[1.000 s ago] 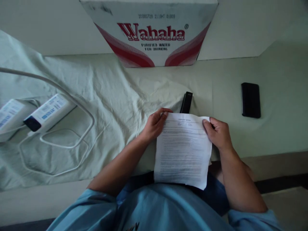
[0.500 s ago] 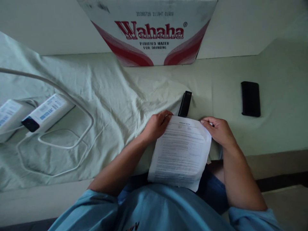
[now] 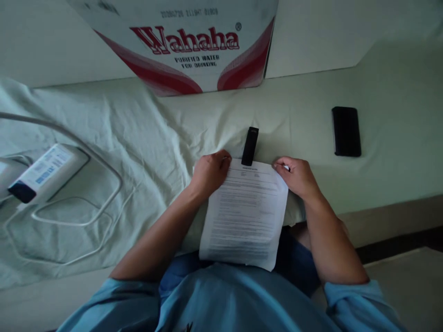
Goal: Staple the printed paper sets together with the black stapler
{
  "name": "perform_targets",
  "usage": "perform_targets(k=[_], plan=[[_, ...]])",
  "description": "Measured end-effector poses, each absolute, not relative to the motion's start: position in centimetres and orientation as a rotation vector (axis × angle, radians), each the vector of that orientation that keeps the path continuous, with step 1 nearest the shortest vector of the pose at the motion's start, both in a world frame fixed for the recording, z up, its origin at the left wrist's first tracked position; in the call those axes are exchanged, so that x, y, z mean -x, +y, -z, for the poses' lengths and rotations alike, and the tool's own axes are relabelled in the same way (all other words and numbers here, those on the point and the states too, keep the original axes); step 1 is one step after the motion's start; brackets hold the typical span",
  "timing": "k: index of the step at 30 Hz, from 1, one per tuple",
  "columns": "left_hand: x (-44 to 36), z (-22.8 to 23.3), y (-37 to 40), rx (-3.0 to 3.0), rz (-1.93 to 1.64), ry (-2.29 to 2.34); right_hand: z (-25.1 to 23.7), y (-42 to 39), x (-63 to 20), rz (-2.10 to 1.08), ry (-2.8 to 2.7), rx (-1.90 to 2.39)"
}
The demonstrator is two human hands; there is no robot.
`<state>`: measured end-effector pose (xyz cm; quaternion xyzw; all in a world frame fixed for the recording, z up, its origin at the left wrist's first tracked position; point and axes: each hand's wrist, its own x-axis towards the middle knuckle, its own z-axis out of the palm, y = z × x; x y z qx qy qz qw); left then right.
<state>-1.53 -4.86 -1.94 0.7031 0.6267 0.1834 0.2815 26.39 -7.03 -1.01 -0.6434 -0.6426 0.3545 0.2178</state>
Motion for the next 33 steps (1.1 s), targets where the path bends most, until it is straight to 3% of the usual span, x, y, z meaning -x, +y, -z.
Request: perform_targets(k=[5,11,33], plan=[[1.2,1.7,-4.4,-2.110,-0.723,1.603,1.0,-7.0,-26.2,-0.951,-1.820,1.795],[0.9,1.1,-4.8,-2.296,-0.822,1.058,1.0,-6.9,-26.2,-0.971,-1.818,1.789],[0.7,3.2,-5.8,-2.449,-0.732,1.166,1.2,-6.8,-26.2,-0.967,-1.812,1.817]])
